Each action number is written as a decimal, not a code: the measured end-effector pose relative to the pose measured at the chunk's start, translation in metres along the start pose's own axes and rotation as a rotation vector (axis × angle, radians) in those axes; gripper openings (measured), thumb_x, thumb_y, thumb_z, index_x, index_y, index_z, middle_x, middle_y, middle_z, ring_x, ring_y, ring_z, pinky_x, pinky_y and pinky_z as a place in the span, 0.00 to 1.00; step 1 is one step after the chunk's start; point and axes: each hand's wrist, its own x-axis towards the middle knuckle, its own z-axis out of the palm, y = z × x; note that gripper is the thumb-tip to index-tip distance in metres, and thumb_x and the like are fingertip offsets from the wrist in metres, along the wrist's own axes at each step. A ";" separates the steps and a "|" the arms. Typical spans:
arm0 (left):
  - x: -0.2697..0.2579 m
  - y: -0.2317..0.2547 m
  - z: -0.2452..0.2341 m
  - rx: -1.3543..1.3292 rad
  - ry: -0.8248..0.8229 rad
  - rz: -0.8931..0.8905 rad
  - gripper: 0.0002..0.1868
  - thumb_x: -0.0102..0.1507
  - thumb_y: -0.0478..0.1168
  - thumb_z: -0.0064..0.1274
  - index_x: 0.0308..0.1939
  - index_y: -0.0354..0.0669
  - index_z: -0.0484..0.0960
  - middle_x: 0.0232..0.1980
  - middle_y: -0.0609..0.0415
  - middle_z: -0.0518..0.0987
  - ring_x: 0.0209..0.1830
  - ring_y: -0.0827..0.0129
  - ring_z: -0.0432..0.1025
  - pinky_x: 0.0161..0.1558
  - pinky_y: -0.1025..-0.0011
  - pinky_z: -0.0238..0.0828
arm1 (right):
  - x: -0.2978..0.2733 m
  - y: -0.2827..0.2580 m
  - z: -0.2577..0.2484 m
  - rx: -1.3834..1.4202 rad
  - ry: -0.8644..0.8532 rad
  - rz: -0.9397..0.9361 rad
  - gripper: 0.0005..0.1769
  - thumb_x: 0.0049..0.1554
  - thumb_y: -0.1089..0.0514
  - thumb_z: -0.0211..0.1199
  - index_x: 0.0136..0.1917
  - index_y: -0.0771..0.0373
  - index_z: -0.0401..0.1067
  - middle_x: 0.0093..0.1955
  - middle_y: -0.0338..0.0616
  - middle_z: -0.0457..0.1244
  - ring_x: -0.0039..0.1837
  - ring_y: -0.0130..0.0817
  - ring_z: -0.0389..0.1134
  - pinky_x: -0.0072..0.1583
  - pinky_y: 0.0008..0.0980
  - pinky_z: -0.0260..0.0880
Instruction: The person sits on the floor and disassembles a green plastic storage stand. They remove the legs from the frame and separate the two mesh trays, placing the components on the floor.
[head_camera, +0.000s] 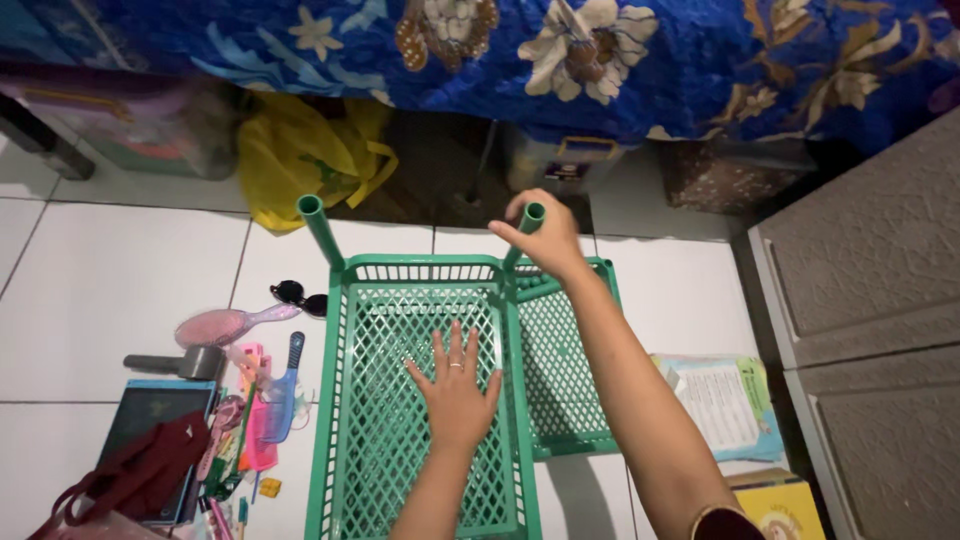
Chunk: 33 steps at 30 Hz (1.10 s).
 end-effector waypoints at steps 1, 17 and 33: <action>-0.001 0.000 0.001 0.000 0.013 0.003 0.40 0.64 0.61 0.43 0.77 0.53 0.56 0.82 0.54 0.47 0.82 0.52 0.39 0.69 0.27 0.24 | 0.001 -0.007 -0.001 -0.125 -0.042 0.154 0.21 0.52 0.45 0.74 0.35 0.63 0.70 0.33 0.45 0.63 0.36 0.41 0.65 0.40 0.40 0.65; 0.000 0.000 0.000 0.060 -0.056 -0.012 0.40 0.65 0.62 0.40 0.78 0.56 0.53 0.83 0.57 0.43 0.82 0.54 0.36 0.70 0.28 0.23 | 0.026 0.002 -0.036 0.129 -0.538 0.308 0.14 0.50 0.54 0.73 0.37 0.64 0.71 0.33 0.38 0.66 0.37 0.23 0.65 0.41 0.29 0.64; 0.000 0.001 -0.004 0.064 -0.162 -0.042 0.39 0.65 0.62 0.40 0.78 0.56 0.52 0.83 0.57 0.42 0.82 0.55 0.34 0.70 0.29 0.21 | 0.042 -0.011 -0.056 0.015 -0.662 0.140 0.13 0.45 0.58 0.76 0.41 0.63 0.75 0.38 0.44 0.68 0.41 0.36 0.71 0.46 0.35 0.70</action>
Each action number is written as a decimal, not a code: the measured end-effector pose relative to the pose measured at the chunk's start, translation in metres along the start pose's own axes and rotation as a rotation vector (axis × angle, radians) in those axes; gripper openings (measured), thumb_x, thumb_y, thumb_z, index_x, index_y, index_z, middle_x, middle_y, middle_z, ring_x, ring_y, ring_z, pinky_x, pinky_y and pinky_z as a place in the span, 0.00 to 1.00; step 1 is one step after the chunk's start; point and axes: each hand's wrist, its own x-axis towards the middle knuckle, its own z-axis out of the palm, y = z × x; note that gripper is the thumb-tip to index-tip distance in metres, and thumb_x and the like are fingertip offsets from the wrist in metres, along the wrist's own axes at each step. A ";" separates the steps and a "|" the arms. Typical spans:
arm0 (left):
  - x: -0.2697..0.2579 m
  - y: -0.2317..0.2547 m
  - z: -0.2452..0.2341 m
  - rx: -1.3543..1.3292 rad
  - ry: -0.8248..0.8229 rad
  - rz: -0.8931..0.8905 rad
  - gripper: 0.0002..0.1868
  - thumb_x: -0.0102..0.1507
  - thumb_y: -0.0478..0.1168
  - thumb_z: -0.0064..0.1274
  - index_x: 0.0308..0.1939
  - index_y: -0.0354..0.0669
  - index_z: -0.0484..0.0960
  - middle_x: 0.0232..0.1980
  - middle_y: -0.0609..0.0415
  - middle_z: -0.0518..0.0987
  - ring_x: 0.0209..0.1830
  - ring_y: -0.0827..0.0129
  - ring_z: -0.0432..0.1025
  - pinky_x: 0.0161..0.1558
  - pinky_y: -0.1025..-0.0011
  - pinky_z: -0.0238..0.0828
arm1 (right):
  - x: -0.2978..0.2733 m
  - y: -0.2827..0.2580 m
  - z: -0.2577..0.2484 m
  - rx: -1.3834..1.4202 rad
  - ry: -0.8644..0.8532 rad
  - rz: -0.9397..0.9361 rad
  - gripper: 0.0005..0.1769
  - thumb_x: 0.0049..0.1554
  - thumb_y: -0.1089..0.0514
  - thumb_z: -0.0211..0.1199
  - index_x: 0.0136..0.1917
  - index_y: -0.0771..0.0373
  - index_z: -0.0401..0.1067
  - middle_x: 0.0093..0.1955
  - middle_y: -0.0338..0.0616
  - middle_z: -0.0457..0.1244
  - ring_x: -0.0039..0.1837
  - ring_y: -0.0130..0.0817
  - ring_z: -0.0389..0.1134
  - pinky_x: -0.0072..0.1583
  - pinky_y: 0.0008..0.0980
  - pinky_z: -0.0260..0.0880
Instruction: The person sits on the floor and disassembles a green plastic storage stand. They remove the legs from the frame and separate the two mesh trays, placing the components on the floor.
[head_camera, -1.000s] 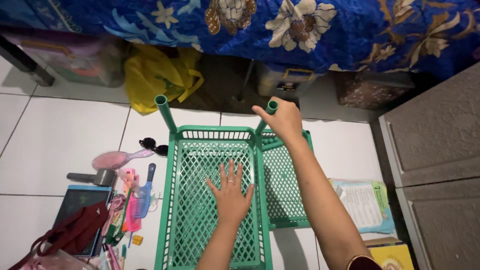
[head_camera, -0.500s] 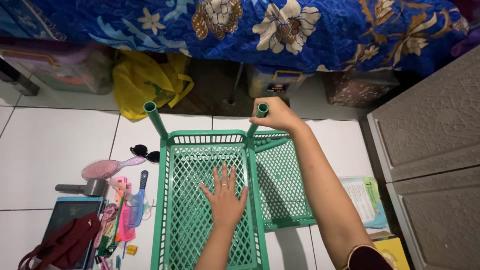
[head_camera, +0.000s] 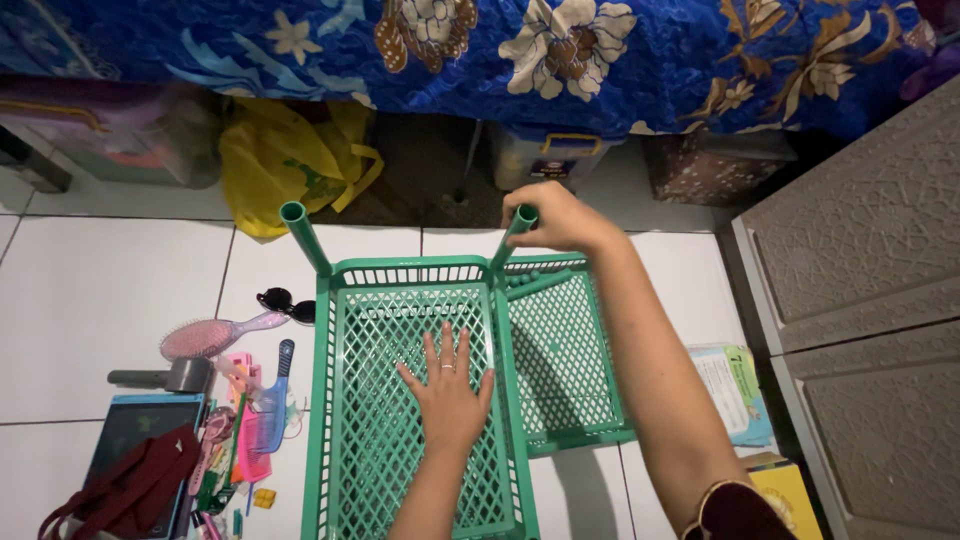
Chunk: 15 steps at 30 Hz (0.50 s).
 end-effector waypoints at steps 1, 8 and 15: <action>-0.001 0.000 0.001 -0.011 0.020 0.006 0.39 0.65 0.62 0.40 0.78 0.56 0.53 0.83 0.57 0.42 0.82 0.55 0.34 0.70 0.29 0.21 | -0.001 0.001 -0.004 -0.016 -0.001 -0.021 0.13 0.44 0.59 0.76 0.41 0.63 0.76 0.39 0.44 0.68 0.43 0.35 0.71 0.46 0.34 0.70; 0.000 -0.001 0.003 -0.028 0.077 0.016 0.39 0.65 0.62 0.40 0.78 0.56 0.53 0.83 0.57 0.43 0.82 0.55 0.36 0.71 0.29 0.22 | -0.021 0.006 -0.042 0.165 0.051 -0.034 0.15 0.45 0.61 0.77 0.46 0.61 0.78 0.44 0.37 0.68 0.48 0.28 0.69 0.49 0.30 0.70; -0.001 -0.001 0.002 -0.074 0.096 0.024 0.40 0.64 0.61 0.43 0.78 0.55 0.54 0.83 0.56 0.44 0.82 0.53 0.38 0.70 0.28 0.23 | -0.084 0.072 -0.018 0.786 0.533 0.099 0.19 0.49 0.65 0.75 0.53 0.65 0.73 0.46 0.38 0.66 0.49 0.27 0.68 0.52 0.27 0.69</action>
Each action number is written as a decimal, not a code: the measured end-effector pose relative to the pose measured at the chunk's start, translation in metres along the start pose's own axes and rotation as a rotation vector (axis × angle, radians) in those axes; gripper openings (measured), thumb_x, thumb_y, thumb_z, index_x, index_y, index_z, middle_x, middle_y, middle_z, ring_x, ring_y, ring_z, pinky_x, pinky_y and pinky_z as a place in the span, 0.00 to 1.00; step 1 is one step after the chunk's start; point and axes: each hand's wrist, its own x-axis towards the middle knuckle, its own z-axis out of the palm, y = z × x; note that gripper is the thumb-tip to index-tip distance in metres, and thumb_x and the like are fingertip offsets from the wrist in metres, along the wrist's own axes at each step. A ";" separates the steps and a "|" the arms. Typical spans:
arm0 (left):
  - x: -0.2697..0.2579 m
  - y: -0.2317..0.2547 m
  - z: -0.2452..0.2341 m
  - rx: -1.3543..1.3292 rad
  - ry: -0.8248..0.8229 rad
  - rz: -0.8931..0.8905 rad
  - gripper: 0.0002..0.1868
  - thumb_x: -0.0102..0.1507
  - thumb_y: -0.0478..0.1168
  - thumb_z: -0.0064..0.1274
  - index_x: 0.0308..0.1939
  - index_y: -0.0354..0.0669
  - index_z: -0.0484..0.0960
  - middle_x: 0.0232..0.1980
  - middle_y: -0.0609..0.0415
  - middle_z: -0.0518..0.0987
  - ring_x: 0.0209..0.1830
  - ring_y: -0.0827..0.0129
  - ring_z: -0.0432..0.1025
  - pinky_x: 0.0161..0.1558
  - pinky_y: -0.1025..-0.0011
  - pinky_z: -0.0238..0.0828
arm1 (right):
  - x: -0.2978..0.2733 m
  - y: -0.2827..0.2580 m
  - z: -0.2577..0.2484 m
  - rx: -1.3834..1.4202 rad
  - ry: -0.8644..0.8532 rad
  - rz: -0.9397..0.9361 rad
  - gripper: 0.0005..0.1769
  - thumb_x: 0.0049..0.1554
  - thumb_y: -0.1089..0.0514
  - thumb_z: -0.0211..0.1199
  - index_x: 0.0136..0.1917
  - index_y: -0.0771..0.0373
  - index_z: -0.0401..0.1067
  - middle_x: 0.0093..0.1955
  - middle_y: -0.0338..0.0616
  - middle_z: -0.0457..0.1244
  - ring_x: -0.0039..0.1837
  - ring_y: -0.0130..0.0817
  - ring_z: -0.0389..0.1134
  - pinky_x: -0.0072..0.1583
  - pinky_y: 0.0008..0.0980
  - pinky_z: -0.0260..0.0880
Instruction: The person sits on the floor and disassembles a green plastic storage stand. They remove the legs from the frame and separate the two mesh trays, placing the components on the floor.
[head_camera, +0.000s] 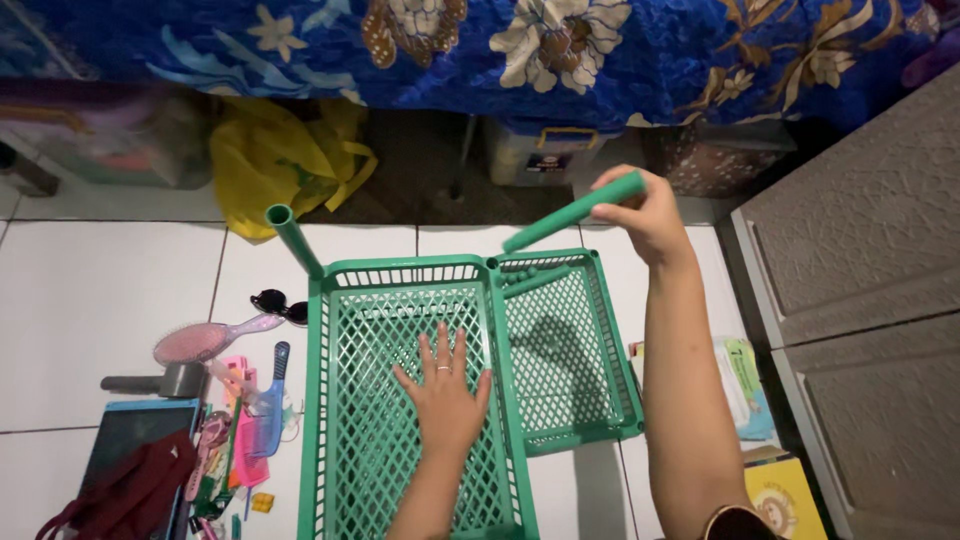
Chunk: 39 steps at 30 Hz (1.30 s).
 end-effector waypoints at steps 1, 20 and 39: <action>0.000 0.000 0.000 -0.010 0.013 0.008 0.40 0.64 0.61 0.44 0.78 0.55 0.55 0.83 0.55 0.45 0.82 0.52 0.38 0.70 0.28 0.23 | -0.006 0.018 -0.008 0.136 0.091 0.018 0.17 0.49 0.64 0.74 0.52 0.65 0.74 0.46 0.38 0.67 0.48 0.28 0.69 0.52 0.28 0.71; 0.005 0.000 0.005 0.080 -0.002 -0.004 0.40 0.63 0.61 0.43 0.78 0.58 0.54 0.83 0.57 0.45 0.81 0.52 0.39 0.68 0.25 0.24 | -0.085 0.340 -0.016 0.405 0.908 0.828 0.12 0.49 0.59 0.77 0.40 0.64 0.75 0.32 0.43 0.67 0.28 0.30 0.65 0.29 0.23 0.60; 0.004 0.001 0.005 0.058 0.013 -0.001 0.41 0.62 0.61 0.44 0.77 0.56 0.55 0.82 0.55 0.47 0.81 0.50 0.40 0.68 0.25 0.25 | -0.074 0.374 0.012 0.422 0.933 0.868 0.07 0.50 0.63 0.72 0.40 0.67 0.75 0.35 0.47 0.69 0.32 0.36 0.70 0.32 0.26 0.70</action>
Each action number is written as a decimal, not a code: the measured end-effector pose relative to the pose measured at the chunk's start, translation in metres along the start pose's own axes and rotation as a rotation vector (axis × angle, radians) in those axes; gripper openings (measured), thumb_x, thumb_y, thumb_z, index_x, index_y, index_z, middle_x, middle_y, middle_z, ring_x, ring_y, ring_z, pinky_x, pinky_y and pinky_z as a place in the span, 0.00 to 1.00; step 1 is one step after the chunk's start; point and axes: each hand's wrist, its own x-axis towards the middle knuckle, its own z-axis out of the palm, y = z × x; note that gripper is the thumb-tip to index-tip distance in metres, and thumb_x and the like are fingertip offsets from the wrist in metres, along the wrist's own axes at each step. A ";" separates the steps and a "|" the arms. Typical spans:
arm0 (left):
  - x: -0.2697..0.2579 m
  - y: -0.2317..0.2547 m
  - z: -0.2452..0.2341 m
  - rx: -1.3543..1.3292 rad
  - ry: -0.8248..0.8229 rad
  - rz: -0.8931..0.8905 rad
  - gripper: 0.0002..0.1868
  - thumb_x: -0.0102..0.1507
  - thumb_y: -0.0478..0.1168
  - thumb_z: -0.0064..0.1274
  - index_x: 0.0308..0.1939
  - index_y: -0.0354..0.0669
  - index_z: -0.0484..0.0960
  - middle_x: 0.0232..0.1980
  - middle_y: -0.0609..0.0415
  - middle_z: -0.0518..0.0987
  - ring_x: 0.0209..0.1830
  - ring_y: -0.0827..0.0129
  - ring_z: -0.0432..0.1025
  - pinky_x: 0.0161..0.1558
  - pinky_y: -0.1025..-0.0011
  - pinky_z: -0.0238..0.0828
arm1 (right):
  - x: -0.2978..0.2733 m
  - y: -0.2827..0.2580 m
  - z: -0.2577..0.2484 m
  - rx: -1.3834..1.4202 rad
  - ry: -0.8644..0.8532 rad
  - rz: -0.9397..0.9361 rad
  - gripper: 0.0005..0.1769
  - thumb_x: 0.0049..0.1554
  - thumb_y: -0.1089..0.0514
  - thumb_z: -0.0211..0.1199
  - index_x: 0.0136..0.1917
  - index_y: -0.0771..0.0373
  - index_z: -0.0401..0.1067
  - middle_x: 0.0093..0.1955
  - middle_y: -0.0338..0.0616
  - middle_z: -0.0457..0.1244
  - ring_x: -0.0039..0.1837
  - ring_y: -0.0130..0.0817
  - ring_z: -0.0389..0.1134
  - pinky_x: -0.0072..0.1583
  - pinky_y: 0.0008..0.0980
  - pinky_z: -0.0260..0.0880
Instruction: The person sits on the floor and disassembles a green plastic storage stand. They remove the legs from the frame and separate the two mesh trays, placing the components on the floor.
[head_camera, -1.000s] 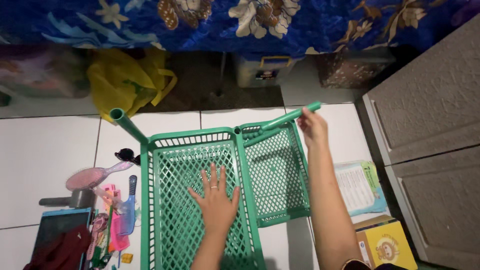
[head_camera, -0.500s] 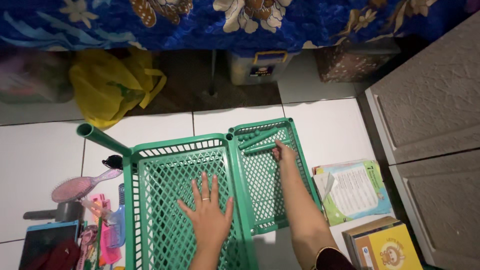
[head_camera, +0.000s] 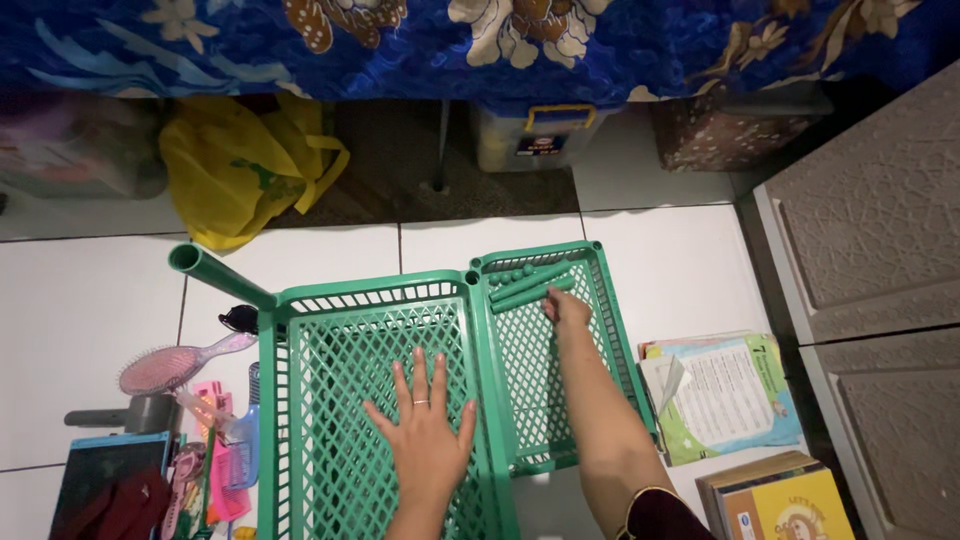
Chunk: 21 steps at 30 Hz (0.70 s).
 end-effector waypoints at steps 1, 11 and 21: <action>0.000 0.000 0.001 -0.003 -0.005 -0.001 0.41 0.62 0.61 0.44 0.77 0.56 0.55 0.82 0.55 0.47 0.81 0.50 0.40 0.67 0.26 0.24 | -0.002 -0.001 -0.001 0.008 -0.002 0.008 0.06 0.50 0.65 0.72 0.40 0.68 0.75 0.36 0.48 0.69 0.33 0.36 0.71 0.33 0.26 0.71; -0.001 -0.003 0.002 -0.007 0.004 0.000 0.40 0.63 0.61 0.44 0.77 0.56 0.56 0.82 0.55 0.47 0.82 0.51 0.39 0.68 0.26 0.24 | -0.064 -0.017 -0.066 -0.035 -0.234 -0.075 0.07 0.56 0.60 0.65 0.46 0.65 0.73 0.38 0.44 0.67 0.36 0.33 0.68 0.35 0.27 0.64; -0.013 -0.005 -0.034 -0.149 -0.297 -0.007 0.39 0.59 0.51 0.58 0.73 0.45 0.65 0.81 0.45 0.53 0.81 0.47 0.44 0.74 0.39 0.40 | -0.165 -0.099 -0.078 0.007 -0.420 -0.342 0.08 0.60 0.56 0.62 0.51 0.60 0.74 0.42 0.40 0.68 0.39 0.30 0.67 0.40 0.27 0.65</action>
